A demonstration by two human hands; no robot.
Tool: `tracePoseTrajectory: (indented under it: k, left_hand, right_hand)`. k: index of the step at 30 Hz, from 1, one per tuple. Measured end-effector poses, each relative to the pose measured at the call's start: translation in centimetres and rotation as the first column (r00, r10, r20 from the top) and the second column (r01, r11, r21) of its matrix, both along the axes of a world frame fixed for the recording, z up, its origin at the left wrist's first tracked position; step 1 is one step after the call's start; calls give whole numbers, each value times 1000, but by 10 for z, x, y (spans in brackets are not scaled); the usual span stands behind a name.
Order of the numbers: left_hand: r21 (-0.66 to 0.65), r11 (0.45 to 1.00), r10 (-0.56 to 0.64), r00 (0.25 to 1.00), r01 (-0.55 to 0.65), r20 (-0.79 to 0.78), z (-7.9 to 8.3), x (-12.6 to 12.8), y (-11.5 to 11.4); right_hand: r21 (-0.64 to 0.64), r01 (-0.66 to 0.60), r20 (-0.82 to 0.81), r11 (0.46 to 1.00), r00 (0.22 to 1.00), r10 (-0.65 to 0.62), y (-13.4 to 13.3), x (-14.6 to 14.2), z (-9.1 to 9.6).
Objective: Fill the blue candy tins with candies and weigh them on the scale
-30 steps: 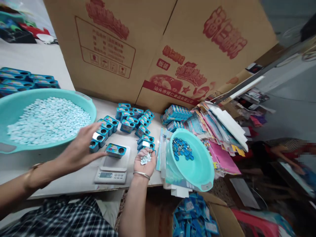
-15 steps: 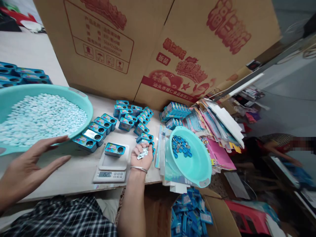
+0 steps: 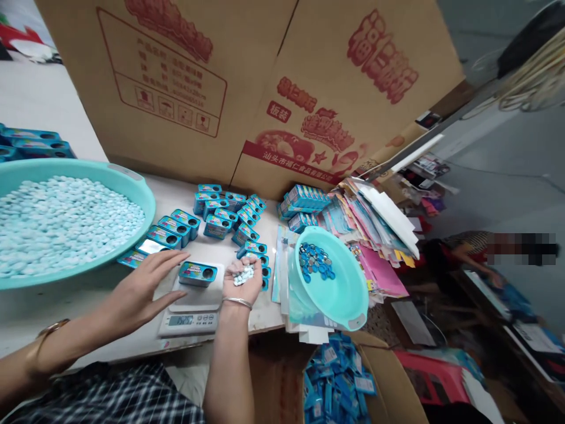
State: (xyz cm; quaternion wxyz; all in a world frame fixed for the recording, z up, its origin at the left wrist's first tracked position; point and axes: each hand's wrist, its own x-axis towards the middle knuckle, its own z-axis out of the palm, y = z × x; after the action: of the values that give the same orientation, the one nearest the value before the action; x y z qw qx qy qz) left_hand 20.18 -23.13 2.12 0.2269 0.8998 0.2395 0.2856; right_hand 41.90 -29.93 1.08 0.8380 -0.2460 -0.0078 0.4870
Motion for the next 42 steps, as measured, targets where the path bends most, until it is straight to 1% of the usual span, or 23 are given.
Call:
tracePoseTrajectory:
  k: [2,6,8,10,12,15,17,19,21,23,25,27,29,31,34,37,39,42]
  left_hand:
    - [32,999,-27,1000,27,5,6,15,3]
    - [92,993,-72,997,74,-20,31,44,1]
    - [131,987,-91,995,96,-45,41,58,-3]
    - [164,980,-105,992,115,-68,44,69,-7]
    - [183,974,-120,989,135,-91,42,77,-11]
    - [195,969,-136,986,154,-101,39,84,-17]
    - [195,967,-150,984,165,-91,40,84,-19]
    - [189,968,-157,985,167,-67,42,80,-17]
    - [186,976,-108,994,112,-35,43,73,-10]
    - [194,980,-34,999,41,-42,40,66,0]
    - [203,979,-2,994,24,-110,33,61,10]
    - [203,978,-9,979,52,-205,24,58,16]
    - [196,978,-10,962,65,-272,16,57,17]
    - [190,979,-7,953,68,-303,9,57,15]
    - [185,974,-55,932,129,-358,3,57,15]
    - [175,966,-106,911,189,-400,4,66,26]
    - [182,968,-93,918,175,-386,6,80,40]
    - [209,970,-44,931,128,-364,9,112,59]
  right_hand:
    - [-6,22,19,1000,1000,-22,5,-3,1]
    - [-28,19,84,999,996,-16,16,-11,5]
    - [-56,29,74,998,997,-25,20,-15,5]
    - [-85,50,44,995,998,-47,23,-19,5]
    - [-105,71,3,992,998,-71,24,-22,4]
    - [-117,75,-100,990,991,-87,22,-23,2]
    - [-97,48,-160,994,985,-63,18,-21,1]
    - [-47,-3,-180,999,984,-5,12,-17,0]
    - [23,-38,-172,999,984,42,4,-10,-1]
    - [93,-30,-157,995,987,45,-5,-2,-1]
    - [139,7,-146,990,989,13,-14,8,-1]
    - [149,47,-160,988,987,-23,-21,16,-1]
    - [132,87,-203,987,977,-59,-26,23,-1]
    - [106,117,-237,987,967,-89,-30,27,-1]
    - [88,139,-210,986,971,-118,-35,30,-4]
    - [101,132,-125,986,985,-119,-40,32,-6]
    - [95,143,-98,985,986,-134,-41,33,-6]
    - [33,189,-130,981,974,-184,-40,35,0]
